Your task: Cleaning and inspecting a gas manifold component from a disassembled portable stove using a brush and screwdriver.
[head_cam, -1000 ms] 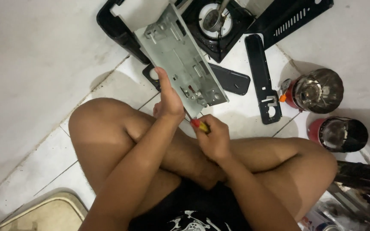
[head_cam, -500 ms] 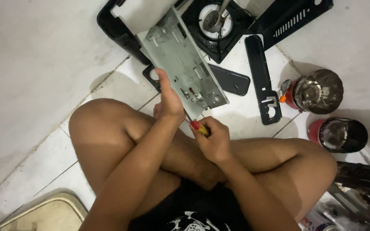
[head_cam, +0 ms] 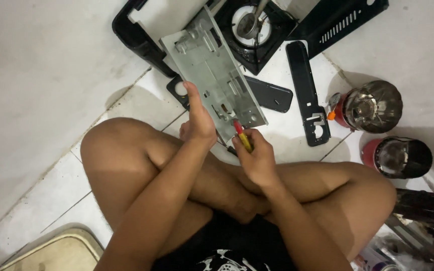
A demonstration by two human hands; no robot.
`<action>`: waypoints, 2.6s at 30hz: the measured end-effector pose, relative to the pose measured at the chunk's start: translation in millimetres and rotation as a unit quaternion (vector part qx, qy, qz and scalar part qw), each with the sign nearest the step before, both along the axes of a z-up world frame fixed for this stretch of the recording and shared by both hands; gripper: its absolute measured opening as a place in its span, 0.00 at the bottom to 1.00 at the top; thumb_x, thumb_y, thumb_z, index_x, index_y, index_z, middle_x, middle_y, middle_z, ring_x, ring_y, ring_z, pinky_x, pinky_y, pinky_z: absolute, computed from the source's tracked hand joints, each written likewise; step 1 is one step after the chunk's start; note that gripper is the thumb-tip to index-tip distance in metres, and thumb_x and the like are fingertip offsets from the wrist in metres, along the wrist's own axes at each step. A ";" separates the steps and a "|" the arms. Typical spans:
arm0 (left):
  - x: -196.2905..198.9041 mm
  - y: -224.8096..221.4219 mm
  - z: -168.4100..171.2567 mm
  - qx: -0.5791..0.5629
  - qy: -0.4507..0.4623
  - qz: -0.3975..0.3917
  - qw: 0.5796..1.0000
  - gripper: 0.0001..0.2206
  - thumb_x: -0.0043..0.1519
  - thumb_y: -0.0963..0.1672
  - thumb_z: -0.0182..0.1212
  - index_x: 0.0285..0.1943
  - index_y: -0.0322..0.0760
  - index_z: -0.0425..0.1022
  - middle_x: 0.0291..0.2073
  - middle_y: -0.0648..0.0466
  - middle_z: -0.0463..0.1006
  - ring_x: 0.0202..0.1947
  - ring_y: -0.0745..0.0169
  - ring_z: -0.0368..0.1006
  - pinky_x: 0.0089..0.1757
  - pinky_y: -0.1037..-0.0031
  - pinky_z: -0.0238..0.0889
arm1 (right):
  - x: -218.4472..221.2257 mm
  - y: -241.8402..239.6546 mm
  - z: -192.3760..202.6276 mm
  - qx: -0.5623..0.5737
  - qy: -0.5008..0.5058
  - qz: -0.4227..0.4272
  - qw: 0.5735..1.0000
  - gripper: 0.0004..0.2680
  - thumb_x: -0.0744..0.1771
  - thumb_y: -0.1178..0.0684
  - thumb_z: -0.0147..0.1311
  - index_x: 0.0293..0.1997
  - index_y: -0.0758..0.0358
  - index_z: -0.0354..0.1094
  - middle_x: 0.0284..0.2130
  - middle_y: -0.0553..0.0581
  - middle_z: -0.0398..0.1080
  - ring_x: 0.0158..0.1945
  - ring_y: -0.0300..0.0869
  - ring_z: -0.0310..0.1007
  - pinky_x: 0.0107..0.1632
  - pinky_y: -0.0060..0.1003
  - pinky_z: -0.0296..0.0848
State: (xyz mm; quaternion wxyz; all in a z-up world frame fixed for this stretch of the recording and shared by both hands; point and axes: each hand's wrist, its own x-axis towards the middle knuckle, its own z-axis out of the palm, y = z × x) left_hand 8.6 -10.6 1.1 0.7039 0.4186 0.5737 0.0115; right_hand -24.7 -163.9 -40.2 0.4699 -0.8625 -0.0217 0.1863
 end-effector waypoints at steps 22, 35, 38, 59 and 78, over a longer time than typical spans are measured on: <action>-1.4 5.0 -22.1 0.007 -0.141 -0.036 0.989 0.55 0.44 0.69 0.25 0.80 0.42 0.50 0.78 0.45 0.52 0.77 0.47 0.44 0.68 0.62 0.21 | 26.9 -33.7 4.1 0.111 0.014 -0.035 0.993 0.05 0.67 0.59 0.55 0.41 0.61 0.79 0.19 0.55 0.69 0.19 0.35 0.60 0.25 0.28 0.60; -15.4 -5.3 12.4 0.048 -0.150 -0.147 0.976 0.52 0.48 0.70 0.22 0.82 0.49 0.35 0.80 0.47 0.32 0.77 0.41 0.26 0.67 0.53 0.09 | 38.4 -25.9 -0.4 0.200 0.042 -0.105 0.973 0.07 0.70 0.57 0.53 0.49 0.71 0.71 0.19 0.51 0.61 0.14 0.30 0.56 0.19 0.25 0.57; -7.2 -5.1 -32.5 0.030 -0.325 -0.110 0.939 0.49 0.58 0.67 0.29 0.81 0.35 0.34 0.79 0.41 0.31 0.78 0.42 0.25 0.70 0.55 0.18 | 34.3 -22.7 10.4 0.193 0.043 -0.097 0.976 0.05 0.69 0.57 0.56 0.46 0.68 0.72 0.14 0.50 0.58 0.13 0.31 0.55 0.19 0.26 0.55; 3.8 -16.7 -74.5 0.164 -0.419 -0.211 0.868 0.42 0.68 0.63 0.36 0.82 0.45 0.22 0.80 0.45 0.22 0.78 0.35 0.23 0.70 0.45 0.25 | 43.4 -20.3 -68.3 0.094 -0.040 -0.108 0.989 0.09 0.67 0.53 0.61 0.27 0.65 0.74 0.17 0.57 0.70 0.23 0.41 0.65 0.29 0.34 0.63; -40.1 5.0 -50.1 0.300 -0.445 -0.107 0.837 0.33 0.68 0.54 0.41 0.79 0.34 0.43 0.72 0.42 0.55 0.67 0.47 0.58 0.64 0.59 0.49 | 13.9 -27.5 -61.0 -0.045 0.017 0.097 0.994 0.09 0.68 0.50 0.52 0.44 0.60 0.77 0.30 0.55 0.77 0.32 0.42 0.74 0.41 0.35 0.73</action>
